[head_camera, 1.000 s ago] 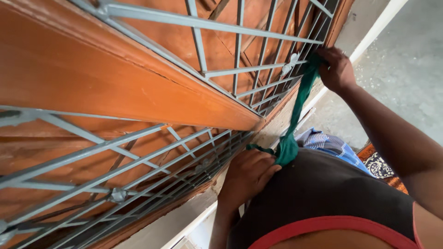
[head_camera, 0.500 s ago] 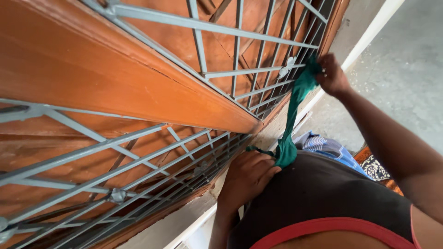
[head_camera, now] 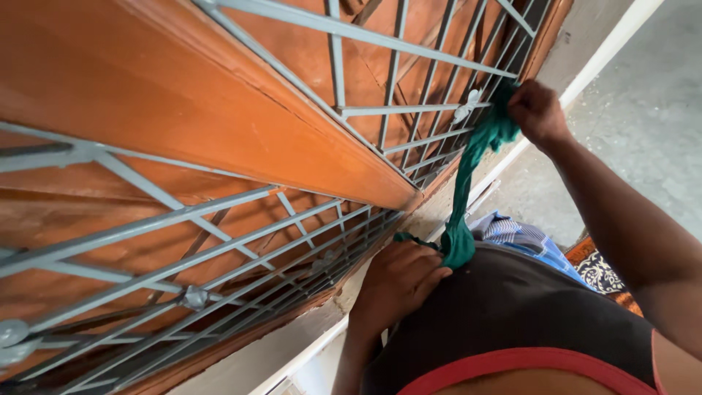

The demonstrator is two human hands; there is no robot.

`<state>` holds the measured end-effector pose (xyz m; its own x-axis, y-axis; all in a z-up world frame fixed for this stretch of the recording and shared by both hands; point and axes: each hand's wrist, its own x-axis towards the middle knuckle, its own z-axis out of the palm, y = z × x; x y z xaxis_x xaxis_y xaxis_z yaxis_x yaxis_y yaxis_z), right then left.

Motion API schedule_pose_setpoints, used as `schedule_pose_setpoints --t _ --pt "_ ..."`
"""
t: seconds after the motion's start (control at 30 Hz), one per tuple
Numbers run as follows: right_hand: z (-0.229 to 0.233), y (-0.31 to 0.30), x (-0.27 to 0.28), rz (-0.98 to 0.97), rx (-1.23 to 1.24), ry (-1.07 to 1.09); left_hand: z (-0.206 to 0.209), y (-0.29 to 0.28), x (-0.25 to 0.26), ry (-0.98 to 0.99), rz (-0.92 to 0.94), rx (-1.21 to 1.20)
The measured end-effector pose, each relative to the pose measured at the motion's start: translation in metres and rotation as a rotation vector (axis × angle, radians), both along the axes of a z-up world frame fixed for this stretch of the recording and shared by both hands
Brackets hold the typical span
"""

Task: The person wipes the metal bars and decorative floral elements of a gate grill with a green cloth.

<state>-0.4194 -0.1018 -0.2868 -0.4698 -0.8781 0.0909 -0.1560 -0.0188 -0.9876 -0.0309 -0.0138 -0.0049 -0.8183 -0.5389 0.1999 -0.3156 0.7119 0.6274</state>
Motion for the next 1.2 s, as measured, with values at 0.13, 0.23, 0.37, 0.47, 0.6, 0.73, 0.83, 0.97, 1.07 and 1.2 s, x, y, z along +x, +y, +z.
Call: schedule_pose_setpoints --t 0.13,0.23,0.37,0.47,0.6,0.73,0.83,0.97,1.07,1.2 --pt "-0.016 -0.004 0.000 -0.089 -0.091 0.074 -0.001 0.002 0.003 0.002 0.019 -0.089" --pt "-0.018 0.002 0.007 -0.017 -0.028 0.408 -0.001 0.002 0.006 0.007 0.026 -0.092" --pt "0.027 0.001 0.006 0.003 0.306 0.211 0.003 0.003 0.012 -0.020 0.025 -0.036" --pt "0.078 0.013 0.001 -0.130 0.247 0.275 0.006 0.002 0.014 -0.013 0.038 -0.071" --pt "0.116 0.023 -0.005 -0.195 -0.056 0.449 0.007 0.003 0.014 -0.002 0.024 -0.068" --pt "0.109 0.011 0.007 -0.037 -0.072 0.586 0.006 0.003 0.007 0.001 -0.031 -0.093" --pt "0.110 0.018 0.022 -0.079 -0.079 0.628 0.013 0.006 0.007 0.033 -0.011 -0.083" --pt "0.124 0.023 0.004 -0.053 -0.243 0.321 0.012 0.009 0.015 0.018 0.002 -0.064" --pt "0.121 0.024 -0.008 -0.114 -0.279 0.451 0.008 0.009 0.014 0.022 -0.012 -0.093" --pt "0.112 0.035 0.007 0.020 -0.004 0.494 0.008 0.011 0.012 0.034 0.016 -0.116"
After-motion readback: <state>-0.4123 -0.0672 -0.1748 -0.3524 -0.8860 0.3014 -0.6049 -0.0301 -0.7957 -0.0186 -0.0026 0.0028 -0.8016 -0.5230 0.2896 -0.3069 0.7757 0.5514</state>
